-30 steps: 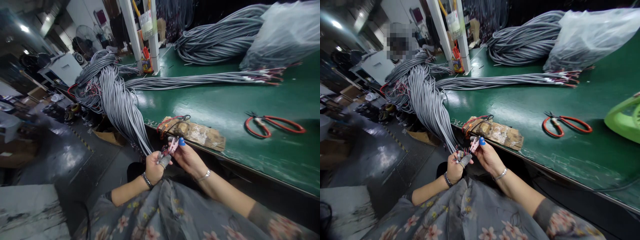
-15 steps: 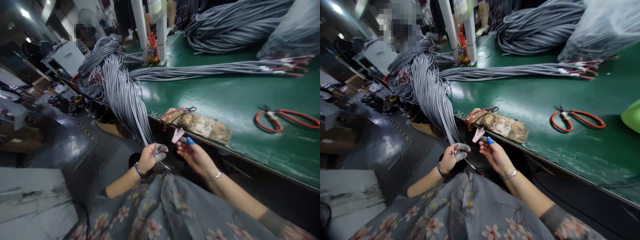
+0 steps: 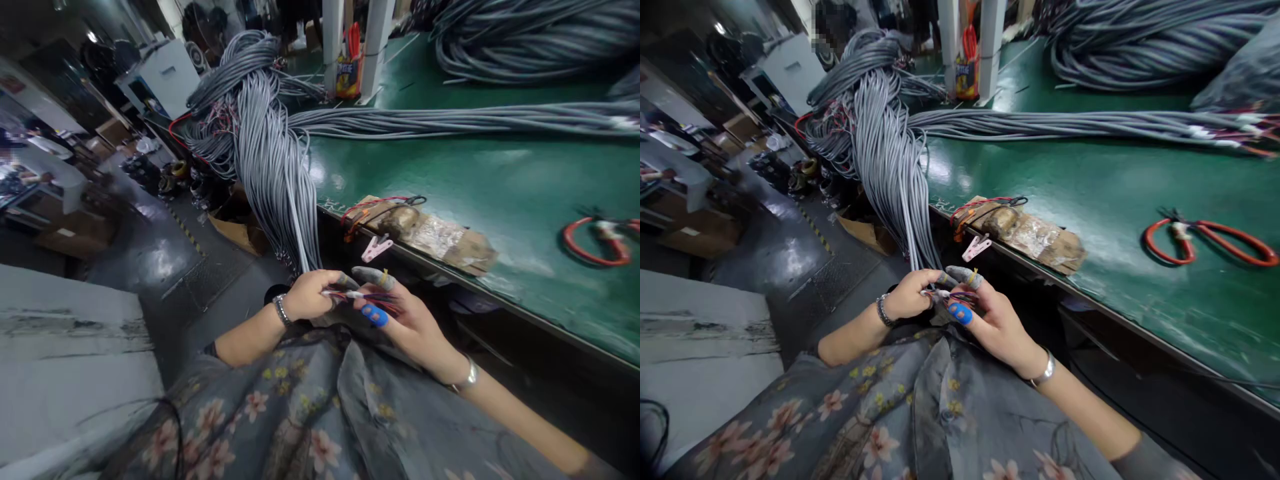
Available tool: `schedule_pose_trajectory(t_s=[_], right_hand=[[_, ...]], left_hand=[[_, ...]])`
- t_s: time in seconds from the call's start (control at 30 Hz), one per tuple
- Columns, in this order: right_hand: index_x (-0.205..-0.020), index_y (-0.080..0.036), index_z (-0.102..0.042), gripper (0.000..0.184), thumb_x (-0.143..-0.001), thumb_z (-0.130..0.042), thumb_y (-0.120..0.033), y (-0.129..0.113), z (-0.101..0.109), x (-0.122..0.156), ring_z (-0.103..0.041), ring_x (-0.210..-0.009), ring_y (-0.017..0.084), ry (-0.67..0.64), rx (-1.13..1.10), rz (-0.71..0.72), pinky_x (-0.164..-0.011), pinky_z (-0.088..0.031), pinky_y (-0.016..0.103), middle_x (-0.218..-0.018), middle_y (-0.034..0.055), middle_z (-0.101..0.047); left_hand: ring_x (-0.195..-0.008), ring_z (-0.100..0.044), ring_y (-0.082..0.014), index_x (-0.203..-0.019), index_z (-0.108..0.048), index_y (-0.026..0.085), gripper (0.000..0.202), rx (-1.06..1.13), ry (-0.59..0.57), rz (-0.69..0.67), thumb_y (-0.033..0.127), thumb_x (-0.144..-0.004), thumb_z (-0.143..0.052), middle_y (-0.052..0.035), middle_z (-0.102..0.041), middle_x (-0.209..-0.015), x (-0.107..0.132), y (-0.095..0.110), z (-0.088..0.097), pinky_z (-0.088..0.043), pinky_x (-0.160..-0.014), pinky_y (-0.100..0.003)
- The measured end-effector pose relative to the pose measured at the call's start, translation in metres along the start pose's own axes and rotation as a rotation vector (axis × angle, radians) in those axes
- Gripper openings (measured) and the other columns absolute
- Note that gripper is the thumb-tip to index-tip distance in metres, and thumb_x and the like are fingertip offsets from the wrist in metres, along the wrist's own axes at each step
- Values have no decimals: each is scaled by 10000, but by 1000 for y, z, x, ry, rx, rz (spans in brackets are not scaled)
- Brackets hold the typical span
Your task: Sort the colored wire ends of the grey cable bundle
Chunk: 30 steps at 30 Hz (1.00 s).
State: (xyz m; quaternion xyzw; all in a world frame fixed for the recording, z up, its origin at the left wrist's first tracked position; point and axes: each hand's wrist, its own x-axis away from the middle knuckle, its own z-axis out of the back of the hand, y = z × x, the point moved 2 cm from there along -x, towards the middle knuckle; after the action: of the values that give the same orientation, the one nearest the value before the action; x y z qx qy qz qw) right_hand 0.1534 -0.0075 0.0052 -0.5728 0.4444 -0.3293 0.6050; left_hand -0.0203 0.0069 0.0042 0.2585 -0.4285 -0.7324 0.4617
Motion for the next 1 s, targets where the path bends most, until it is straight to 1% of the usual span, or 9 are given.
schedule_pose_trajectory(t_s=[0.2, 0.43, 0.5, 0.57, 0.67, 0.77, 0.83, 0.93, 1.0], right_hand=[[-890, -229, -727, 221, -842, -629, -421, -18, -9, -3, -655, -718, 185, -40, 200, 215, -678, -540, 289, -844, 58, -722], [-789, -226, -713, 371, -858, -538, -547, 4, 10, 7, -628, -624, 188, 177, 256, 149, -580, -522, 297, -685, 50, -677], [-831, -227, -709, 349, -868, -531, -525, 8, 18, 6, -630, -631, 192, 185, 308, 148, -588, -522, 303, -698, 50, -679], [-870, -227, -711, 304, -876, -537, -477, 13, 22, 1, -644, -676, 201, 111, 380, 154, -632, -527, 313, -753, 60, -698], [-881, -226, -722, 260, -877, -539, -409, 24, 14, -7, -658, -728, 211, -75, 440, 149, -677, -527, 319, -796, 70, -711], [-897, -232, -726, 269, -885, -514, -397, 40, -2, -10, -657, -744, 207, -220, 444, 114, -694, -526, 319, -822, 71, -715], [-859, -226, -727, 288, -879, -520, -425, 48, -10, -9, -646, -724, 204, -236, 412, 106, -675, -525, 312, -791, 73, -704], [-782, -215, -721, 330, -871, -528, -468, 50, -11, -4, -637, -713, 205, -191, 315, 113, -681, -527, 319, -774, 77, -697], [-770, -214, -724, 334, -837, -571, -503, 47, -6, -2, -628, -685, 205, -144, 260, 90, -667, -526, 321, -755, 70, -701]], left_hand=[[-787, -620, -187, -824, -652, 184, 104, -373, -34, -40, 180, -756, -573, -27, -684, -779, -4, 9, -2, -457, -725, -268], [-1019, -622, -232, -1030, -676, 176, 271, 19, 175, -271, 327, -831, -571, -111, -688, -1097, 26, -3, 9, -478, -892, -345], [-818, -660, -172, -1038, -676, 157, 299, 187, 289, -147, 365, -850, -572, -108, -709, -1017, 37, -12, 17, -520, -726, -281], [-470, -535, -73, -1025, -672, 144, 344, 321, 458, -13, 423, -850, -570, -70, -722, -830, 46, -20, 27, -424, -445, -198], [-320, -362, -28, -1000, -667, 129, 376, 417, 590, 8, 458, -841, -577, -28, -688, -672, 46, -20, 37, -273, -321, -177], [-401, -490, -56, -1063, -648, 129, 386, 384, 413, -55, 442, -851, -571, -68, -716, -795, 32, -7, 30, -393, -396, -187], [-709, -660, -144, -1142, -618, 141, 381, 244, 235, -154, 385, -852, -577, -112, -711, -980, 20, 3, 17, -523, -632, -239], [-1131, -589, -245, -1163, -599, 132, 387, -53, 79, -326, 312, -821, -599, -156, -619, -1233, 6, 9, -2, -471, -948, -336], [-1187, -558, -233, -1177, -585, 152, 360, -197, -11, -325, 277, -840, -566, -137, -613, -1257, 0, 7, -11, -426, -1009, -340]])
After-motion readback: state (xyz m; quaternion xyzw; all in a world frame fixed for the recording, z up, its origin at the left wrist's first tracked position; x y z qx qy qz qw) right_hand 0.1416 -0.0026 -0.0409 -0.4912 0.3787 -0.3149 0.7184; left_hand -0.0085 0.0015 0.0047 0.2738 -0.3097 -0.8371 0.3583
